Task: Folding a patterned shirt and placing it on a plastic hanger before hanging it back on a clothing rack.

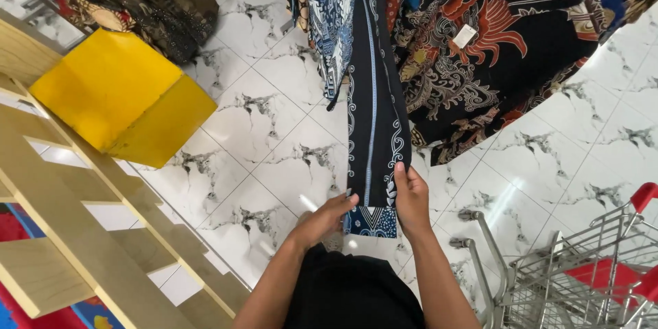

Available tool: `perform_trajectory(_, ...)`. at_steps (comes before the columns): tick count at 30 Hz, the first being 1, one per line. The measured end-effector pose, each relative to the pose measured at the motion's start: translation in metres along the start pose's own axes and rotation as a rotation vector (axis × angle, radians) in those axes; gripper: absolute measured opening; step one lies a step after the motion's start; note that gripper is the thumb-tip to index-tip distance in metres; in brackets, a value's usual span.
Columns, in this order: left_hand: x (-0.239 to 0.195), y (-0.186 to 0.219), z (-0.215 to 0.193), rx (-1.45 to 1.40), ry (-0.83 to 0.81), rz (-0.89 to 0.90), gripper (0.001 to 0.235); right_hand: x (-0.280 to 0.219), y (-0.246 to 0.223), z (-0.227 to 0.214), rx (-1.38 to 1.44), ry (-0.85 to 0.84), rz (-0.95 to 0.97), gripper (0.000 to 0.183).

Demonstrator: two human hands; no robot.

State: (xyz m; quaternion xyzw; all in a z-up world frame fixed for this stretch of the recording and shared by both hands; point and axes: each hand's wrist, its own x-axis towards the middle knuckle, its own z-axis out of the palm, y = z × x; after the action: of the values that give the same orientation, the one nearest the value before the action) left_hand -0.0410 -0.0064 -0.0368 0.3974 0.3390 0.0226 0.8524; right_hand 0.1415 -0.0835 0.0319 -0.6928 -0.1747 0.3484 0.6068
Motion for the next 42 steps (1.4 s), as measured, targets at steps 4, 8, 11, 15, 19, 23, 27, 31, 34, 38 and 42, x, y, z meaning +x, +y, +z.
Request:
perform_trajectory(4,-0.044,0.069,0.069,-0.167,0.099,0.114,0.034,-0.015,-0.002,-0.007,-0.101,-0.072,0.052,0.029)
perform_trajectory(8,-0.044,0.078,0.07,-0.035,0.256,0.297,0.031,0.004,0.068,-0.028,-0.365,-0.166,0.06,0.044)
perform_trajectory(11,-0.047,0.085,0.076,-0.014,0.295,0.318,0.034,-0.009,0.044,-0.014,-0.373,-0.179,0.044,0.045)
perform_trajectory(15,-0.04,0.088,0.071,0.007,0.42,0.423,0.035,-0.022,0.012,-0.003,-0.295,-0.25,0.156,0.045)
perform_trajectory(19,-0.049,0.084,0.065,0.027,0.308,0.308,0.033,-0.013,0.035,-0.009,-0.266,-0.206,0.103,0.039)
perform_trajectory(23,-0.018,0.04,0.052,0.012,0.159,0.194,0.042,-0.018,0.031,-0.01,-0.203,-0.187,0.021,0.041)
perform_trajectory(27,-0.05,0.092,0.078,0.063,0.255,0.241,0.046,0.002,0.054,-0.03,-0.308,-0.16,-0.135,0.049)
perform_trajectory(31,0.006,0.02,0.049,0.23,0.194,0.19,0.06,-0.02,0.033,-0.013,-0.239,-0.13,-0.137,0.053)
perform_trajectory(34,0.009,0.026,0.046,0.345,0.289,0.176,0.061,-0.012,0.037,-0.025,-0.305,-0.054,-0.241,0.055)
perform_trajectory(38,0.004,0.025,0.056,0.424,0.204,0.268,0.065,-0.025,0.04,-0.029,-0.292,-0.063,-0.22,0.049)
perform_trajectory(42,0.013,0.025,0.053,0.487,0.202,0.316,0.064,-0.017,0.05,-0.046,-0.325,0.058,-0.287,0.052)
